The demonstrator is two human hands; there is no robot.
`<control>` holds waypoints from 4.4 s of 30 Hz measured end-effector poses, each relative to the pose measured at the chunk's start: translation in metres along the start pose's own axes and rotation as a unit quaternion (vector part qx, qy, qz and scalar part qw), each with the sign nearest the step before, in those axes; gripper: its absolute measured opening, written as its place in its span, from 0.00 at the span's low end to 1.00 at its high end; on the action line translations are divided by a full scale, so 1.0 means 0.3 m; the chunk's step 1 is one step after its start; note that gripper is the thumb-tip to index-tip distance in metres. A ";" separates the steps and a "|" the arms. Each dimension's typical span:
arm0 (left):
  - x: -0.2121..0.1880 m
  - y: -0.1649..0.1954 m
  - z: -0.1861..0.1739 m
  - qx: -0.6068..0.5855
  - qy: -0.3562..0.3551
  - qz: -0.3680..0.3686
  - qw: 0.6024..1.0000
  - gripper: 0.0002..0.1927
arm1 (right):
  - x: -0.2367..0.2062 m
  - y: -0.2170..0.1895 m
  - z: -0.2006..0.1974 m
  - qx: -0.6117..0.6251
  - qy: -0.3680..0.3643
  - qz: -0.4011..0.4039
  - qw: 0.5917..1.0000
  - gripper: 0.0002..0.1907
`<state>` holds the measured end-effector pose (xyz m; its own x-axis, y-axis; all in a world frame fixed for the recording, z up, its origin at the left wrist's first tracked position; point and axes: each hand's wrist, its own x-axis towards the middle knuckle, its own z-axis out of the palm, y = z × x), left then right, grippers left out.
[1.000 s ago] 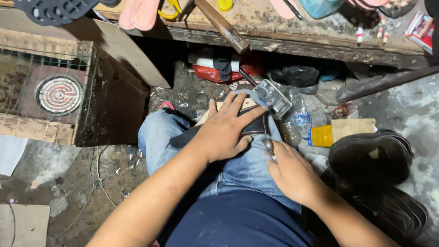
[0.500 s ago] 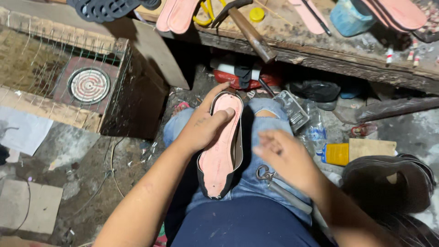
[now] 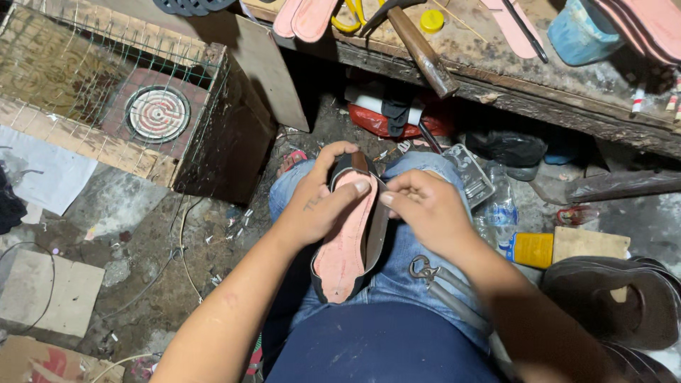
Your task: The person sits on the floor and lasts a shoe: they pull the black upper tight over the insole on a wooden last, use pincers to grip and tuck the upper edges, and hammer the sole edge to set it. They turn the shoe repeatedly to work around the toe and sides, then set it on the bench and pick up another shoe to continue.
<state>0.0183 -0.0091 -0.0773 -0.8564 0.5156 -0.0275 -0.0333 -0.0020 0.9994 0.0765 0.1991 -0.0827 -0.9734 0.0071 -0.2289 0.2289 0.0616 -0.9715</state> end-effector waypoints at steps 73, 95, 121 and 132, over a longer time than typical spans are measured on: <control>-0.250 0.268 -0.140 0.336 0.060 0.271 0.900 0.39 | -0.195 -0.260 0.044 -0.237 -0.297 0.055 0.923 0.19; -0.258 0.273 -0.207 0.342 -0.015 0.202 0.918 0.37 | -0.169 -0.159 0.121 -0.005 -0.227 0.171 0.959 0.16; -0.212 0.299 -0.126 0.396 0.014 0.216 0.892 0.40 | -0.152 -0.345 0.038 -0.286 -0.334 0.010 0.898 0.15; -0.229 0.265 -0.127 0.392 0.046 0.220 0.892 0.39 | -0.147 -0.300 0.047 -0.404 -0.238 -0.030 0.883 0.17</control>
<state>0.0549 -0.0773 0.0035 -0.7381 0.5392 0.4056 0.6557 0.4314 0.6196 0.0988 0.1792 0.0139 -0.8258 -0.4290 -0.3660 -0.0900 0.7410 -0.6654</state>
